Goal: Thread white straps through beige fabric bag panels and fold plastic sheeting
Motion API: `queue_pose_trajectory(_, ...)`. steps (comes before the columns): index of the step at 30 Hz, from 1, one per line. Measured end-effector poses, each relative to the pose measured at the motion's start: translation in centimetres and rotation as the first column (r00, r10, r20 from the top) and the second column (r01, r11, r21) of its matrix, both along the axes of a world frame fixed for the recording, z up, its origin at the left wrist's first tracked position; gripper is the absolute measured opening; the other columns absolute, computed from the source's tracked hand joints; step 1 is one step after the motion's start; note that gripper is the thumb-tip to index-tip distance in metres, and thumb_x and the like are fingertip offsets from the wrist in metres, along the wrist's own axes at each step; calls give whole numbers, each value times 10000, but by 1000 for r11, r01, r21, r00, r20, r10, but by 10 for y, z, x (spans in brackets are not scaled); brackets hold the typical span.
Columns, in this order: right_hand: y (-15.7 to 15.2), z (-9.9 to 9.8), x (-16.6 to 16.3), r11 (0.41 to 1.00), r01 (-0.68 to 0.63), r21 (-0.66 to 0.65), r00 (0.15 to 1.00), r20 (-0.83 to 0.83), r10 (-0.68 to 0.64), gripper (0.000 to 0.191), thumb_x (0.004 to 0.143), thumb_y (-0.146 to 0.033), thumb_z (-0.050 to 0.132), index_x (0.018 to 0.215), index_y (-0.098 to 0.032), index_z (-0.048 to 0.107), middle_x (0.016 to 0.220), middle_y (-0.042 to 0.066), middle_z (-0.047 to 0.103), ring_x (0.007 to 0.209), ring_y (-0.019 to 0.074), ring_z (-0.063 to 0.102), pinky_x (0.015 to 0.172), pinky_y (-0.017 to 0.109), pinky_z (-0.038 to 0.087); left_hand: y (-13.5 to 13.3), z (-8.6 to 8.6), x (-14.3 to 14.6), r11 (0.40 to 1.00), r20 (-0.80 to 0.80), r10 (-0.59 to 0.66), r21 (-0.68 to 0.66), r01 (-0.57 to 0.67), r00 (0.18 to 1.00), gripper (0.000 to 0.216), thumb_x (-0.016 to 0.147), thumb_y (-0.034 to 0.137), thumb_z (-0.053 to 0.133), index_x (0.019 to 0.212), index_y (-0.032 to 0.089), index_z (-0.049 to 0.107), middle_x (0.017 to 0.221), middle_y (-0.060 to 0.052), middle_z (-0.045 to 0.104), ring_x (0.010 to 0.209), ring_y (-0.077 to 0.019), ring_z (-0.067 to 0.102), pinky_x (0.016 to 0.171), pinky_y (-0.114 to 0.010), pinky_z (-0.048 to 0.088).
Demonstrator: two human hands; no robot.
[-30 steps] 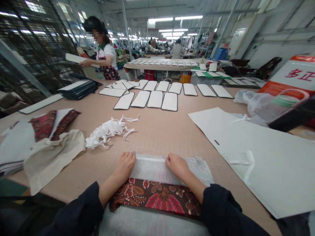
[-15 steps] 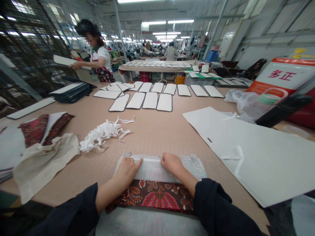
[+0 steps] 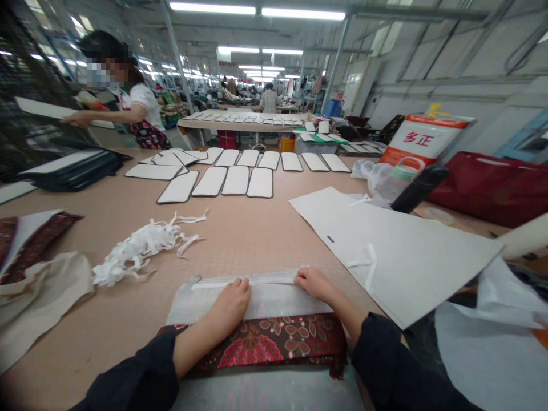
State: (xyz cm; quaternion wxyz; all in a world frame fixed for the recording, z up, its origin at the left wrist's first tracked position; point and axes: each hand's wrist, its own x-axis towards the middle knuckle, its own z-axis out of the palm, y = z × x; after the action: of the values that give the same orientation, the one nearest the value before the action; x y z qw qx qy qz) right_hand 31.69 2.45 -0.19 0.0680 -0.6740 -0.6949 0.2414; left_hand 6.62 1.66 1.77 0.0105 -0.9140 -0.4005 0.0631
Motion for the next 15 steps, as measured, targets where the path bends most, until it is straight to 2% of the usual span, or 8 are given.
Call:
queue_pose_trajectory(3, -3, -9, 24, 994, 104, 13, 995, -11, -104, 197, 776, -226, 452, 711, -123, 608, 678, 45, 634, 622, 134, 535, 538, 209, 328, 2, 5, 6, 999, -49, -2, -36, 1, 999, 249, 818, 56, 376, 935, 73, 595, 964, -139, 564, 894, -247, 529, 710, -359, 463)
queue_pose_trajectory(9, -3, -16, 34, 983, 185, 20, 983, -21, -184, 114, 711, -179, 487, 679, -141, 589, 678, 29, 623, 632, 131, 520, 545, 208, 311, 5, 7, 22, 999, -82, 38, 31, -35, 996, 439, 833, 62, 365, 1267, 126, 394, 959, -138, 577, 841, -245, 566, 661, -353, 464)
queue_pose_trajectory(15, -4, -12, 30, 974, 225, 35, 974, 23, -226, 107, 711, -185, 486, 682, -150, 583, 683, 40, 619, 615, 137, 502, 529, 227, 274, 3, 0, 33, 999, -116, 27, 35, -23, 993, 427, 829, 90, 396, 1238, 205, 439, 955, -138, 555, 841, -264, 552, 661, -361, 421)
